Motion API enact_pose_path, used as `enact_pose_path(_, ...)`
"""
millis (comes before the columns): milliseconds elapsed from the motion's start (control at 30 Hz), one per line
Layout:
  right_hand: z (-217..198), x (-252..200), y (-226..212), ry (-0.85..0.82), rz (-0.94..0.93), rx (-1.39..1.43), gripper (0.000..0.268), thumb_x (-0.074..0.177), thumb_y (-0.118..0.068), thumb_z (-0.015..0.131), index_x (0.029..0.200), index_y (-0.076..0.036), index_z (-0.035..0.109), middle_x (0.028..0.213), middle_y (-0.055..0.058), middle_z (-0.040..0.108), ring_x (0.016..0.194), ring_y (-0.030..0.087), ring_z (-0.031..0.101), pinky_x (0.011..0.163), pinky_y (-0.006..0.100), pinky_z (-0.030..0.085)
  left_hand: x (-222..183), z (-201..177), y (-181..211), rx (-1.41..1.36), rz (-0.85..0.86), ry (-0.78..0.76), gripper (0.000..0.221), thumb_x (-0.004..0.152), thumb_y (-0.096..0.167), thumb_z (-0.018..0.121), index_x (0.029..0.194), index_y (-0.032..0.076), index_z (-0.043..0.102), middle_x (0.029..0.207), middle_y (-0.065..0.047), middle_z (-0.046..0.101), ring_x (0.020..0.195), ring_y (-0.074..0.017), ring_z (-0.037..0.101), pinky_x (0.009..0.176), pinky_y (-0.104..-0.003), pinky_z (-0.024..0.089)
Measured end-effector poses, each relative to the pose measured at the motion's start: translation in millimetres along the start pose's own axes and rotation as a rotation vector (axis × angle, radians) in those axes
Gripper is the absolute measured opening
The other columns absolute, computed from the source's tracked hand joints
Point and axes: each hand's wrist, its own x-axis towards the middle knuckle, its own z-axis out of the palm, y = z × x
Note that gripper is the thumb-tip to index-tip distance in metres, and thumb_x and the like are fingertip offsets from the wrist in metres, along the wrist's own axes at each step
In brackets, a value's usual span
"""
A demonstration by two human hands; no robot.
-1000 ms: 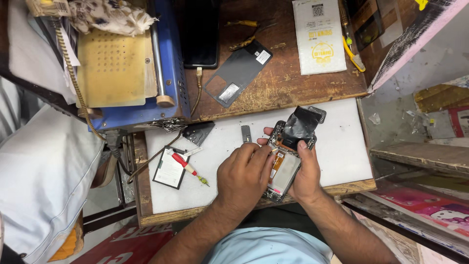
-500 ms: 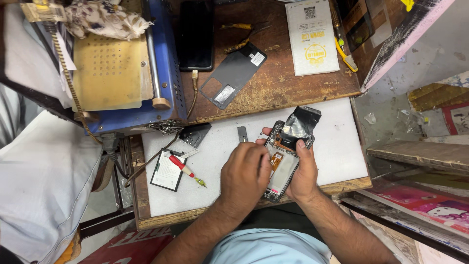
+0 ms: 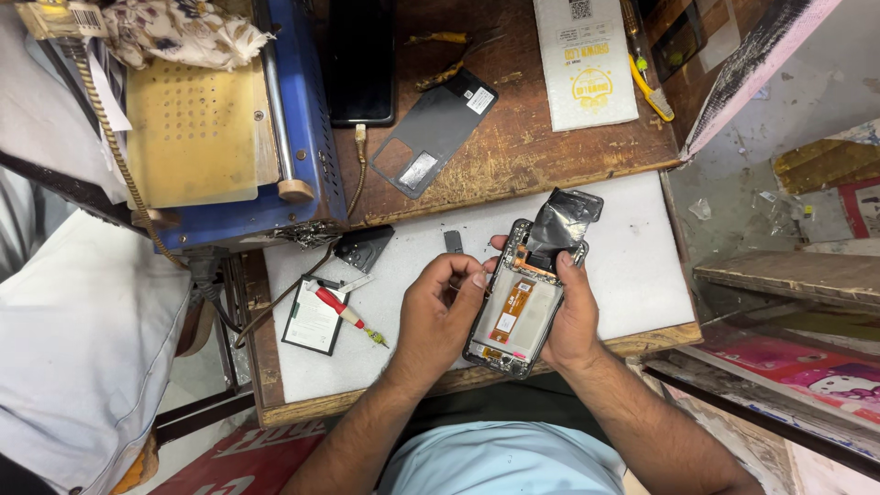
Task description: The person disassembles a smartphone, removes the old battery, and installs a new battery. They use a screwdriver to remove screws and a prying tool to separate the back cover. The new battery is placed inside, and the phone is reassembled.
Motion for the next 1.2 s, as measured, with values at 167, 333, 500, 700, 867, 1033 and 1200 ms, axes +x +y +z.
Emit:
enact_pose_path(167,1,-2,-2,-0.156,0.018,0.083,0.070,0.110,-0.052,0.042,0.147,0.007,0.051,0.126,0.026,0.063,0.108,0.036,0.068,0.095,0.049,0.059,-9,4,13,0.322,0.296,0.062,0.053,0.087,0.017,0.077,0.131,0.001,0.052,0.115,-0.009,0.061,0.102,-0.0147,0.061,0.084,-0.029,0.052)
enact_pose_path(333,3,-4,2,-0.004,-0.069,-0.071,0.058,0.103,-0.041,0.043,0.139,0.004,0.050,0.129,0.023,0.065,0.109,0.034,0.068,0.091,0.049,0.059,1,17,10,0.162,0.221,-0.012,0.063,0.090,0.016,0.076,0.141,0.001,0.044,0.127,-0.005,0.061,0.107,-0.0124,0.058,0.088,-0.030,0.051)
enact_pose_path(500,1,-6,7,0.037,-0.115,-0.103,0.055,0.103,-0.038,0.047,0.139,0.003,0.047,0.124,0.024,0.066,0.110,0.033,0.067,0.094,0.047,0.058,15,22,0,-0.006,0.003,-0.032,0.041,0.091,0.012,0.076,0.128,0.002,0.059,0.103,-0.002,0.059,0.091,-0.0064,0.052,0.076,-0.022,0.050)
enact_pose_path(700,0,-7,6,-0.004,-0.087,-0.090,0.058,0.102,-0.039,0.048,0.139,0.005,0.049,0.121,0.026,0.068,0.107,0.034,0.069,0.092,0.046,0.058,14,23,16,0.136,-0.083,-0.015,0.040,0.087,0.012,0.075,0.124,0.003,0.061,0.093,-0.002,0.064,0.083,-0.0060,0.058,0.071,-0.021,0.054)
enact_pose_path(867,0,-7,6,0.042,-0.075,-0.112,0.058,0.100,-0.038,0.046,0.139,0.004,0.046,0.126,0.025,0.066,0.110,0.033,0.068,0.092,0.047,0.058,15,23,26,0.173,-0.142,-0.025,0.047,0.086,0.013,0.073,0.130,0.006,0.057,0.097,-0.005,0.066,0.084,-0.0081,0.064,0.070,-0.027,0.059)
enact_pose_path(1033,-2,-2,7,0.114,-0.066,-0.098,0.056,0.100,-0.037,0.043,0.141,0.001,0.044,0.125,0.026,0.065,0.111,0.034,0.068,0.092,0.049,0.058,20,22,23,0.243,-0.051,-0.057,0.048,0.088,0.011,0.072,0.132,0.005,0.056,0.108,-0.007,0.071,0.093,-0.0116,0.066,0.085,-0.029,0.057)
enact_pose_path(1200,-6,-4,13,0.174,-0.069,-0.075,0.056,0.097,-0.033,0.045,0.144,-0.002,0.044,0.124,0.028,0.066,0.109,0.036,0.068,0.092,0.051,0.057,21,22,17,0.196,-0.050,-0.046,0.048,0.087,0.011,0.072,0.132,0.005,0.056,0.109,-0.007,0.072,0.096,-0.0111,0.070,0.087,-0.028,0.057)
